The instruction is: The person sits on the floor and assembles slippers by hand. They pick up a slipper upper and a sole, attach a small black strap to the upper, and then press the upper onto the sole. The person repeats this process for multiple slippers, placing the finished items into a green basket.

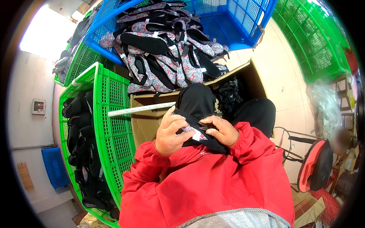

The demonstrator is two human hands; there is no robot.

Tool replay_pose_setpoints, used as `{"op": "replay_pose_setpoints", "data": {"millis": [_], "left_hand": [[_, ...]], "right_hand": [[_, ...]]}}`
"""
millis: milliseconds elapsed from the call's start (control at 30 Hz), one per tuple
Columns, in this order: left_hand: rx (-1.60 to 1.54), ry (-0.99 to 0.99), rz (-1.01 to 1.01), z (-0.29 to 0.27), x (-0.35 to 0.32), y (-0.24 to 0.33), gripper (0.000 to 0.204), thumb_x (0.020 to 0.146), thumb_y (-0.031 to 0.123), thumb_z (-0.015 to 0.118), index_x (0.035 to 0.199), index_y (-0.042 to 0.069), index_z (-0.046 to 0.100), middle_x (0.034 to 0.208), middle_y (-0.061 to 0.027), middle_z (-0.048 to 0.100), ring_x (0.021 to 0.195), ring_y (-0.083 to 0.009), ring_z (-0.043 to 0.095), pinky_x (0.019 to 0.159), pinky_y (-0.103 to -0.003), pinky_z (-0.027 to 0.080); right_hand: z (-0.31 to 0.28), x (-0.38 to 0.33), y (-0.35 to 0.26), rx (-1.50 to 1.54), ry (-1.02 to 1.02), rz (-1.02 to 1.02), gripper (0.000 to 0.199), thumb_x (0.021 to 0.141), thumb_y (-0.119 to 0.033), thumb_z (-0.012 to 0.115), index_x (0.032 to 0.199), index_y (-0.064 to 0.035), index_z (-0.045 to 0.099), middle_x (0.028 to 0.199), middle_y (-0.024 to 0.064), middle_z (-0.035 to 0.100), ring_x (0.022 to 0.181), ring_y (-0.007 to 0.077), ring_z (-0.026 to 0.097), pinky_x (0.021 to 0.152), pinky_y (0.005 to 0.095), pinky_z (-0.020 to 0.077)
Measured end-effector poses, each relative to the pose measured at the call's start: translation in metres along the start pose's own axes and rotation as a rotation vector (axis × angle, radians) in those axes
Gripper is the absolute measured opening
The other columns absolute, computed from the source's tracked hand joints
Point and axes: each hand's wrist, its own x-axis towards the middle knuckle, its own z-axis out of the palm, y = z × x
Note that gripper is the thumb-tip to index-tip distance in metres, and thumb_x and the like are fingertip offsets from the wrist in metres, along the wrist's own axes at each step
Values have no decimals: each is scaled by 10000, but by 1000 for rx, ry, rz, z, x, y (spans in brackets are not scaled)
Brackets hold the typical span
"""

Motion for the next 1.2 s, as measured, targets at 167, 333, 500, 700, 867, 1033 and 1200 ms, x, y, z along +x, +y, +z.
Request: {"op": "replay_pose_setpoints", "data": {"millis": [167,333,500,700,867,1033,1200], "left_hand": [[0,53,12,7,0,-3,216,587,67,731,781,162,724,869,-24,550,924,-232,581,992,-574,437],[-2,41,17,8,3,-6,227,577,36,754,775,141,719,862,-19,564,915,-239,573,1000,-582,434],[-19,14,21,7,8,-7,217,589,23,773,774,120,714,856,-23,569,900,-246,577,997,-583,435],[-52,2,22,9,12,-9,205,610,29,782,778,116,704,847,-23,569,895,-250,581,989,-591,430],[-60,-1,14,9,15,-7,207,616,30,780,778,120,690,849,-19,570,892,-253,580,981,-594,426],[-34,-13,12,10,15,-8,159,609,73,724,752,136,693,862,-7,554,927,-220,577,1006,-565,413],[-54,-8,-14,9,17,-6,189,603,21,761,753,122,703,838,-9,575,904,-242,583,992,-571,422]], "right_hand": [[2,0,1,-68,11,-1,320,914,-178,610,1204,-47,575,1118,132,635,1037,316,610,892,378,474],[4,1,2,-116,62,-34,315,907,-167,615,1201,-59,579,1111,129,639,1003,322,614,864,385,478],[4,3,-3,-142,92,-10,308,888,-148,628,1185,-73,597,1083,109,654,978,311,617,848,387,482],[3,5,-4,-177,126,-8,291,879,-141,633,1164,-84,617,1059,89,666,956,301,621,830,386,487],[4,5,-5,-162,134,15,282,878,-136,632,1157,-90,623,1040,91,669,943,302,625,822,385,490],[6,5,-3,-137,164,-9,272,876,-123,632,1145,-87,629,1028,97,669,937,304,629,817,383,492],[11,3,2,-97,190,1,267,865,-92,638,1132,-79,633,1027,107,670,943,308,631,822,382,493]]}}
